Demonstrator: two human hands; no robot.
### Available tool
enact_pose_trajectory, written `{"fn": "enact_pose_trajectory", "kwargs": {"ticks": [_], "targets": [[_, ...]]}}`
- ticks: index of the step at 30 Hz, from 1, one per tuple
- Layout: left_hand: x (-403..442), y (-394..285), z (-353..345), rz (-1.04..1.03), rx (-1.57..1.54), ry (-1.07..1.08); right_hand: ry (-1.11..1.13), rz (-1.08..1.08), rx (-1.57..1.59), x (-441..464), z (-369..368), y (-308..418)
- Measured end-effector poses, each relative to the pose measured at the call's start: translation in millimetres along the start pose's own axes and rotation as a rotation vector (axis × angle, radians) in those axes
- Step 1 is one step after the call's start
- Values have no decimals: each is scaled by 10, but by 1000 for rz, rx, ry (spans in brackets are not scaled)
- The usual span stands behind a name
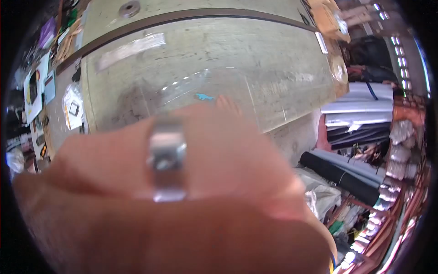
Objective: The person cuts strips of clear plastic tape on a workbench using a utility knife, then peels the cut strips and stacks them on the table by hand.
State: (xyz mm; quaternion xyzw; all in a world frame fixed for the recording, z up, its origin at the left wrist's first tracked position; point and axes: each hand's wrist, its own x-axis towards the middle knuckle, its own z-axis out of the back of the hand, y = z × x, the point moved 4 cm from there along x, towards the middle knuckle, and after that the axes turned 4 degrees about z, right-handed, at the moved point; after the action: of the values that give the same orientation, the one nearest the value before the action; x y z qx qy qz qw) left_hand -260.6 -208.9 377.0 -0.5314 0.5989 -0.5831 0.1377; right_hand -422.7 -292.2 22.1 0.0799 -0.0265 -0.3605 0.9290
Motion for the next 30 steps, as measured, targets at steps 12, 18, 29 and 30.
{"fn": "enact_pose_trajectory", "kwargs": {"ticks": [12,18,29,30], "targets": [[240,222,-245,36,-16,64,-118,54,53,49,-22,-114],[554,-14,133,84,294,-99,7,112,138,24,246,-150],[1183,3795,1185,411,1296,-379,-208,356,602,-312,240,-1044],[1187,3990,1213,400,1382,-359,-170,290,683,-392,387,-1245]]}}
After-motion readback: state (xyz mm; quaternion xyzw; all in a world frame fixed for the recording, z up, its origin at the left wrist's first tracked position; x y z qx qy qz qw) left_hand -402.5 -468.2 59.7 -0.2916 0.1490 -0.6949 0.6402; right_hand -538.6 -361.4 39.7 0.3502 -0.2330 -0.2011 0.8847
